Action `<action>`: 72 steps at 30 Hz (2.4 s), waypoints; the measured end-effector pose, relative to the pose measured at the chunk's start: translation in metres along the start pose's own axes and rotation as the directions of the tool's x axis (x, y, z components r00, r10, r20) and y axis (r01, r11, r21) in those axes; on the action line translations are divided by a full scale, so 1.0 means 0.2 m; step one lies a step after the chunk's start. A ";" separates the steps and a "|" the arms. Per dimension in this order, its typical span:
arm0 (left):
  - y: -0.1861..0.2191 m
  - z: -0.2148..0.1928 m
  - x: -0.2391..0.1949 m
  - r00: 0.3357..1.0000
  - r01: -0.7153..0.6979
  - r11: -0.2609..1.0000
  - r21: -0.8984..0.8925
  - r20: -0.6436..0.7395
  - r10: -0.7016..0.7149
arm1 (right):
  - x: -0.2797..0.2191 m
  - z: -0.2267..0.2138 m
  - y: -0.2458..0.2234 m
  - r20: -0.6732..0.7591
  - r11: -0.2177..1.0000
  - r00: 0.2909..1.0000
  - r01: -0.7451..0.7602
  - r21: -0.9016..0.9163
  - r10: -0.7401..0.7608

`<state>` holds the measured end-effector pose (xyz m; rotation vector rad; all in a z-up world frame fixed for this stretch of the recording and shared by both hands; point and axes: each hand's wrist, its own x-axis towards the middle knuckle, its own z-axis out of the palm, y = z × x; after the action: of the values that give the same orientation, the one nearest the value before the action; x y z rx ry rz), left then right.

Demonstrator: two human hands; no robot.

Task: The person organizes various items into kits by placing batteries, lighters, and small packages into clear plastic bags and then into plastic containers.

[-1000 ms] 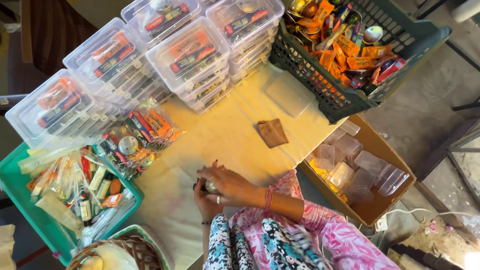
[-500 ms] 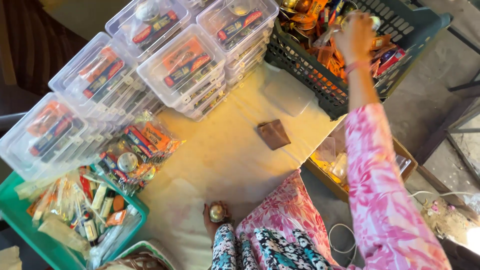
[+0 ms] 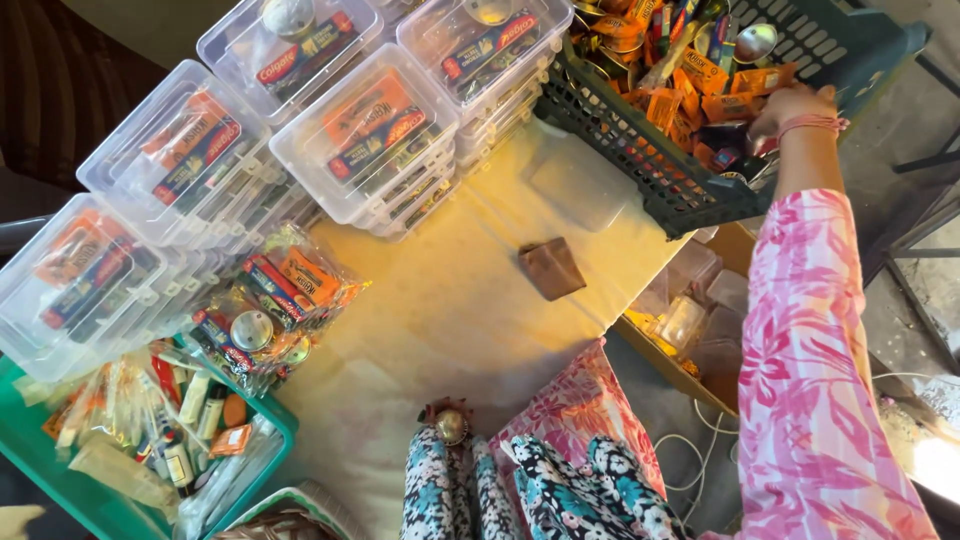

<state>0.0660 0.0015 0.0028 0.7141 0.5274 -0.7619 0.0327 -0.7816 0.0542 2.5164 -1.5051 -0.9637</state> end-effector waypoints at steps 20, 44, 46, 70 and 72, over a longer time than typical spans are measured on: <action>-0.17 0.03 -0.10 0.995 -0.099 0.975 0.200 -0.001 0.101 | -0.61 -0.45 0.20 -0.644 0.616 0.706 0.656 0.436 -0.296; -0.23 -0.27 -0.03 0.873 -0.222 0.887 0.405 -0.322 0.366 | -1.77 0.84 -1.48 -0.565 0.171 0.226 0.974 0.149 -0.794; -0.21 -0.24 -0.04 0.860 -0.252 0.890 0.380 -0.334 0.386 | -1.69 0.82 -1.38 -0.582 0.377 0.351 0.923 0.081 -0.734; -0.16 0.06 0.23 0.626 -0.123 -0.437 0.891 0.411 0.662 | -1.49 1.12 -1.16 -0.698 0.545 0.470 0.827 0.136 -0.540; -0.18 -0.04 0.37 0.693 -0.256 -0.156 0.954 0.294 0.658 | -1.43 1.11 -1.15 -0.601 0.475 0.546 0.830 0.293 -0.583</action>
<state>0.0831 -0.0438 -0.0646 2.3196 -0.2023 -0.1059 -0.0020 -0.3720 -0.0662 3.5795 -0.5305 0.1636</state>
